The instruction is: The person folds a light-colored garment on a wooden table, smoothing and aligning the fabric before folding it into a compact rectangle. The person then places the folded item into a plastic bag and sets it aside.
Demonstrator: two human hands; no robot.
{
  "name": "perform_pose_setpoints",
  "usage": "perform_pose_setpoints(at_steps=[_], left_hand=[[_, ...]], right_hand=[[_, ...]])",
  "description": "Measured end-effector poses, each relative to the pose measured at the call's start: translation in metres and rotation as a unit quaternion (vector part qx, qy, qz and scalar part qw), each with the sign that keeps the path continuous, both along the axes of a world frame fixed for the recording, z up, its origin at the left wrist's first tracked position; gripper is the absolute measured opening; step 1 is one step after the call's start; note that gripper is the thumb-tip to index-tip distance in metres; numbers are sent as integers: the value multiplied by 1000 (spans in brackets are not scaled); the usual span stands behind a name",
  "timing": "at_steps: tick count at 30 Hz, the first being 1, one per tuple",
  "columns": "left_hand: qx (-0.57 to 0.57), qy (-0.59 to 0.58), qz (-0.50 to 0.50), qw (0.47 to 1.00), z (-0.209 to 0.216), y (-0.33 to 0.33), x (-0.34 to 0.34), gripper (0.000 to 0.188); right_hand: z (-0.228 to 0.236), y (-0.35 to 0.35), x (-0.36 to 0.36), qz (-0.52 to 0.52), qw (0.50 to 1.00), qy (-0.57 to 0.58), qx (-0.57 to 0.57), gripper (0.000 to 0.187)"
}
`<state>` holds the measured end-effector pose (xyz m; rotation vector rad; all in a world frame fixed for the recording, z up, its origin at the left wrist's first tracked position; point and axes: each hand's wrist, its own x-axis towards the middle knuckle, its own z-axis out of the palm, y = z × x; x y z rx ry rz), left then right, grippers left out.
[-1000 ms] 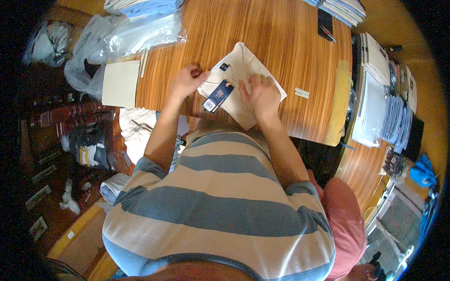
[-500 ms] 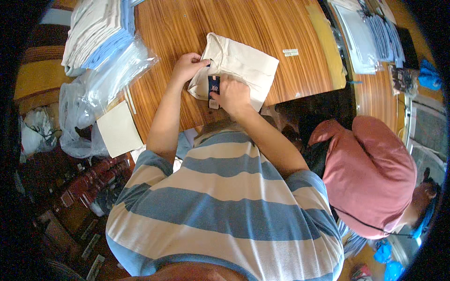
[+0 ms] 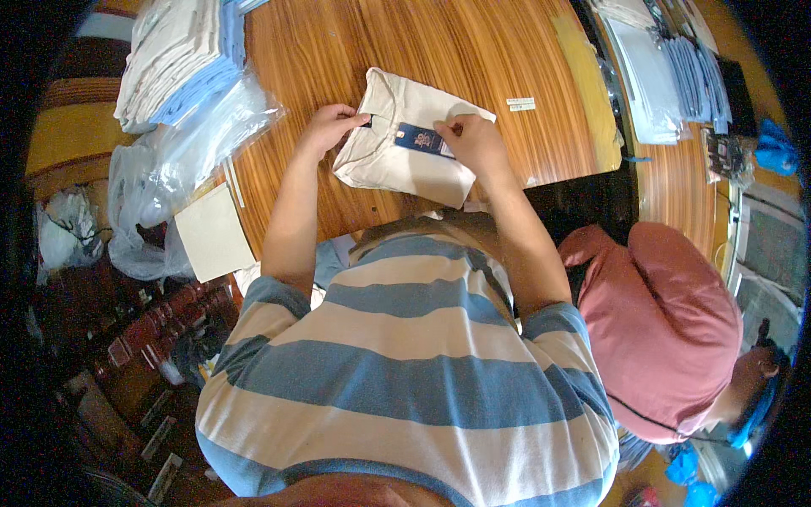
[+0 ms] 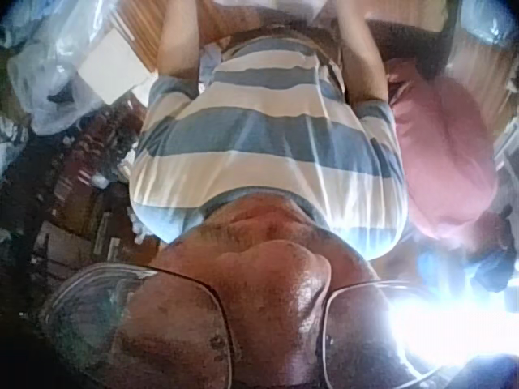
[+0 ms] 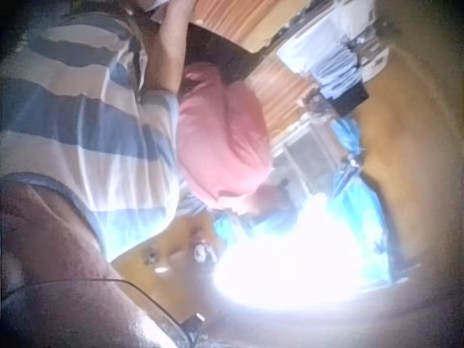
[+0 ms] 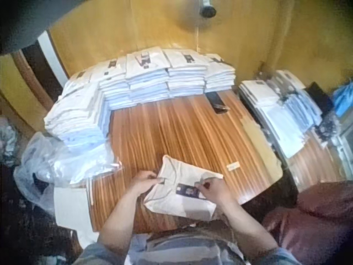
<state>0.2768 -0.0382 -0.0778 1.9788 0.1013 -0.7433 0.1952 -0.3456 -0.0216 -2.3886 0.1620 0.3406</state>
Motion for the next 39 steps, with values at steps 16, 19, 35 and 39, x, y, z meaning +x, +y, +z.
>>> perform_pose_setpoints(at_steps=[16,19,35,39], left_hand=[[-119,-47,200,971,14,10,-44,22],[-82,-122,262,954,52,42,-54,19],[119,-323,287,894,248,461,238,45],[69,-233,329,913,232,434,237,52]], right_hand=[[-83,-41,-44,-109,949,3,295,34],[-36,-13,6,-38,952,10,304,31],[152,386,412,149,935,6,322,40],[146,371,391,71,942,50,324,44]])
